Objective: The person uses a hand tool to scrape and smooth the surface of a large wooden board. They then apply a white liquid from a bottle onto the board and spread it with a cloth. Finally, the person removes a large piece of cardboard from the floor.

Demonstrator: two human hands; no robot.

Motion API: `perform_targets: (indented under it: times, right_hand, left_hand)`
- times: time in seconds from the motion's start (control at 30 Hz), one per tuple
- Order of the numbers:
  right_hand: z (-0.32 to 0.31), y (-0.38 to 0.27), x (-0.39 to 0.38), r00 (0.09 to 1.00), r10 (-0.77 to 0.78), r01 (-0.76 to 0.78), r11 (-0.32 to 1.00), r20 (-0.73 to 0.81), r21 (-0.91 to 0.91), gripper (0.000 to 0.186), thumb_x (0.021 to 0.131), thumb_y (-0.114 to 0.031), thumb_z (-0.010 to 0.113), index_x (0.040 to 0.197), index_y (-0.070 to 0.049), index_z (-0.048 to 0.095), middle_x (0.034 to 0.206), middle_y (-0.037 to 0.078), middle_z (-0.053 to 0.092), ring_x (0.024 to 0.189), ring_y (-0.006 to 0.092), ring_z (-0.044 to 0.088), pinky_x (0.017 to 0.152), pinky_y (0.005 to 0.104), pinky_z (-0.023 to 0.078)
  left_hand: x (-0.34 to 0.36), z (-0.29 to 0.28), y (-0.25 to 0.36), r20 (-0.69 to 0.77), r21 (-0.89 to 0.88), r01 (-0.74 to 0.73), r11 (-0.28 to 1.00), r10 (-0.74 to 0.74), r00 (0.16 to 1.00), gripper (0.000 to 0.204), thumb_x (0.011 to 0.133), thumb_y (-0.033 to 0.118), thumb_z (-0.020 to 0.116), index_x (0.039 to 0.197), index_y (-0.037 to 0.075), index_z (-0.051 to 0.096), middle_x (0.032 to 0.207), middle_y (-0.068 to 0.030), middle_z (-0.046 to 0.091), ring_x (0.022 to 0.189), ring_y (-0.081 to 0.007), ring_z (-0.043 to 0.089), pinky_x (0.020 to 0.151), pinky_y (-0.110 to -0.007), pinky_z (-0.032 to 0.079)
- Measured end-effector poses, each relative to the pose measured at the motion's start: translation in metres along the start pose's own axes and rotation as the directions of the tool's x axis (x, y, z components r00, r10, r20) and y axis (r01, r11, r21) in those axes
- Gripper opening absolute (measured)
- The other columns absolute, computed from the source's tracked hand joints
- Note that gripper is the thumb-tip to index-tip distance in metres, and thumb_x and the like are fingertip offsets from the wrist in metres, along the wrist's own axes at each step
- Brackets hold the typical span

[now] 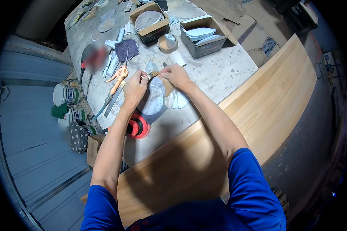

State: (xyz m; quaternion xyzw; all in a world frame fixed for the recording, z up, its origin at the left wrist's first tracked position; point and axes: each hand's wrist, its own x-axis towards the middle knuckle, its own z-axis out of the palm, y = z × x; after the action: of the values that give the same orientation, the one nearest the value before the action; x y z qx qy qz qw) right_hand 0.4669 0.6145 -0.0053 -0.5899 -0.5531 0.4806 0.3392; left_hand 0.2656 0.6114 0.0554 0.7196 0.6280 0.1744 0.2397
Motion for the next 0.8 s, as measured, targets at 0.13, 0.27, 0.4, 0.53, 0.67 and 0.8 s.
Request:
perform_targets:
  times: [0.13,0.27,0.4,0.53,0.67,0.8]
  right_hand:
    - [-0.001,0.003,-0.002,0.999,-0.041,0.041,0.999,-0.018,-0.004,0.028,0.084,-0.024,0.071,0.100,-0.001,0.077,0.088,0.018,0.075,0.083,0.0274,0.072,0.079,0.0368,0.053]
    - [0.005,-0.012,-0.007,0.998,-0.063,0.062,0.998,-0.013,-0.032,0.027,0.085,-0.023,0.069,0.101,-0.001,0.076,0.089,0.018,0.074,0.084,0.0289,0.071,0.080,0.0373,0.053]
    - [0.005,-0.006,-0.008,0.997,-0.080,0.080,0.997,-0.005,-0.010,0.028,0.086,-0.023,0.068,0.105,-0.002,0.075,0.093,0.018,0.074,0.089,0.0286,0.071,0.081,0.0375,0.053]
    - [0.015,-0.033,-0.012,0.982,-0.183,0.169,0.958,-0.039,-0.231,0.029,0.086,-0.027,0.068,0.104,-0.006,0.076,0.096,0.018,0.073,0.089,0.0310,0.069,0.082,0.0382,0.053]
    - [0.017,-0.012,-0.017,0.917,-0.339,0.189,0.833,-0.209,-0.520,0.024,0.085,-0.030,0.068,0.094,-0.010,0.079,0.090,0.015,0.071,0.089,0.0363,0.064,0.082,0.0450,0.051]
    - [0.059,-0.012,-0.025,0.916,-0.387,0.254,0.759,-0.102,-0.599,0.029,0.095,-0.025,0.059,0.119,-0.012,0.071,0.125,0.015,0.061,0.118,0.0351,0.055,0.100,0.0448,0.045]
  left_hand:
    - [0.004,0.004,0.001,0.022,0.029,-0.021,0.999,0.020,1.000,0.022,0.093,0.029,0.058,0.101,0.010,0.066,0.080,-0.0182,0.068,0.080,-0.0381,0.067,0.071,-0.048,0.048]
    - [0.010,0.013,-0.017,0.028,-0.208,-0.026,0.978,0.032,0.999,0.018,0.096,0.020,0.057,0.098,0.005,0.065,0.073,-0.0089,0.065,0.064,-0.0217,0.061,0.061,-0.036,0.045]
    - [-0.002,-0.004,-0.009,0.339,-0.747,0.405,0.528,-0.221,0.914,0.013,0.098,0.014,0.057,0.102,0.002,0.063,0.071,-0.0004,0.060,0.053,-0.0055,0.045,0.048,-0.023,0.033]
    - [-0.021,-0.025,-0.017,0.347,-0.826,0.390,0.406,-0.178,0.921,0.015,0.099,0.014,0.057,0.109,0.003,0.059,0.071,-0.0010,0.057,0.049,-0.0055,0.040,0.044,-0.022,0.027]
    - [-0.051,-0.036,0.014,0.325,-0.847,0.345,0.405,-0.120,0.938,0.011,0.097,0.015,0.058,0.097,0.004,0.060,0.068,0.0029,0.053,0.048,-0.0025,0.037,0.042,-0.021,0.024]
    - [-0.117,-0.063,-0.007,0.267,-0.869,0.331,0.368,-0.214,0.939,0.012,0.099,0.018,0.059,0.097,0.006,0.058,0.067,0.0015,0.053,0.047,-0.0036,0.038,0.040,-0.020,0.025]
